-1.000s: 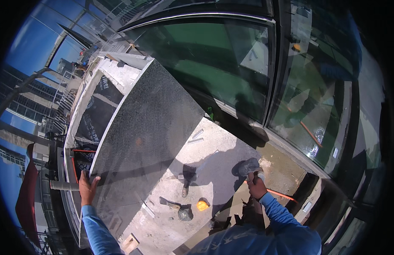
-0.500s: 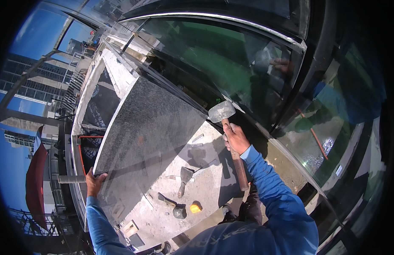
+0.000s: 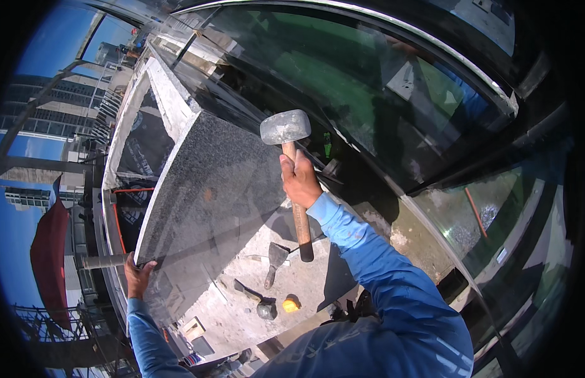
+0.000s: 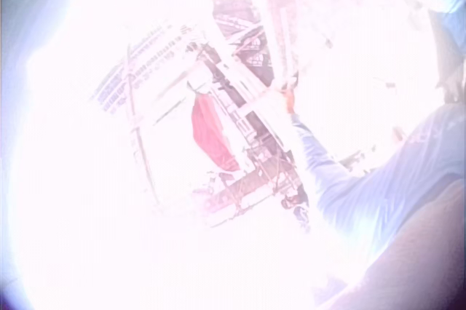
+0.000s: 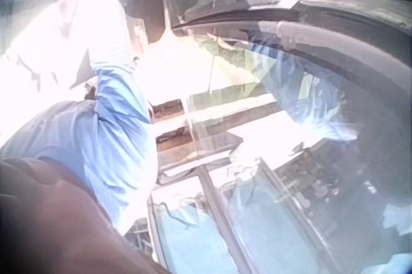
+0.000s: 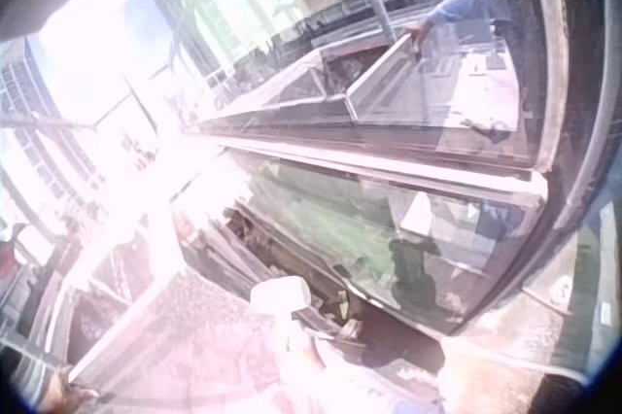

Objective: The person positions a large dark stone slab on a concrete ledge and repeatedly taps it with a rubber mallet to seat it. The person adjusts the slab's position multiple times and continues tapping along the edges to align it with adjacent pieces.

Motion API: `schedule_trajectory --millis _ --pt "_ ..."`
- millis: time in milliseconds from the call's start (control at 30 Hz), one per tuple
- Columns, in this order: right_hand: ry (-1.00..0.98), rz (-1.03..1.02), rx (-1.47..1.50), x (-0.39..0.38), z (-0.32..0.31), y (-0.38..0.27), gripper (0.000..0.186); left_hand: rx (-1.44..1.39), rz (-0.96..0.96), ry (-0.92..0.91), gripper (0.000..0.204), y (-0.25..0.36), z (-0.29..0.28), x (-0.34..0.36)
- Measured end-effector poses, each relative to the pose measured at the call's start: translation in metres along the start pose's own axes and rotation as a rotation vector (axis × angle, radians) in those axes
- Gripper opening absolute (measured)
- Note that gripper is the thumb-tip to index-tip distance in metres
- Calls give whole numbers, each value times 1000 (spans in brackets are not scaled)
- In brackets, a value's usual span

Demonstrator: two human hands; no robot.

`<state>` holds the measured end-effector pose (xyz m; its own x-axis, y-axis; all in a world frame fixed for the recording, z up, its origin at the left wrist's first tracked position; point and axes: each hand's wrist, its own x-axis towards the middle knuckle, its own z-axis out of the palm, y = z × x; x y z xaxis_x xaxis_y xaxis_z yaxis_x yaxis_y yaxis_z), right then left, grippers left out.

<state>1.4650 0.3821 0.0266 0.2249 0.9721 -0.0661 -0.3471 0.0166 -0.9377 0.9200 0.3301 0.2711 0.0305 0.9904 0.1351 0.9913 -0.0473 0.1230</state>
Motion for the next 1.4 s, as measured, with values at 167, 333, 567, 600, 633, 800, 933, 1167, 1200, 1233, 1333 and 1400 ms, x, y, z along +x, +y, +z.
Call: schedule_trajectory --millis 167,333,567,600,633,800,933,1167,1200,1233,1333,1400 --pt "-56 2 -51 5 -6 -18 31 63 25 52 74 26 -3 -16" --pt "-28 83 170 -13 15 -19 27 67 118 168 62 26 4 -10" --pt "32 101 251 -24 26 -33 27 86 80 45 64 57 -8 -29" --pt "-21 69 143 -26 44 -24 26 -13 87 56 65 43 -6 -27" --pt "39 5 11 -24 42 -32 27 48 53 20 68 52 -3 -16" --pt "-28 174 -20 -5 2 -38 27 271 124 108 83 42 -13 -15" --pt "5 103 0 -64 30 6 28 269 131 130 81 26 -9 -27" --pt "-154 442 -155 -269 113 87 24 265 351 387 73 -11 -1 -49" --pt "-194 468 -182 -293 118 97 25 290 363 435 71 -27 -5 -61" --pt "-218 446 -252 -315 124 104 25 315 372 485 69 -54 -13 -78" --pt "-202 370 -458 -379 139 110 26 400 329 622 64 -176 -19 -118" --pt "-139 370 -589 -401 156 124 30 391 241 499 59 -271 -32 -141"
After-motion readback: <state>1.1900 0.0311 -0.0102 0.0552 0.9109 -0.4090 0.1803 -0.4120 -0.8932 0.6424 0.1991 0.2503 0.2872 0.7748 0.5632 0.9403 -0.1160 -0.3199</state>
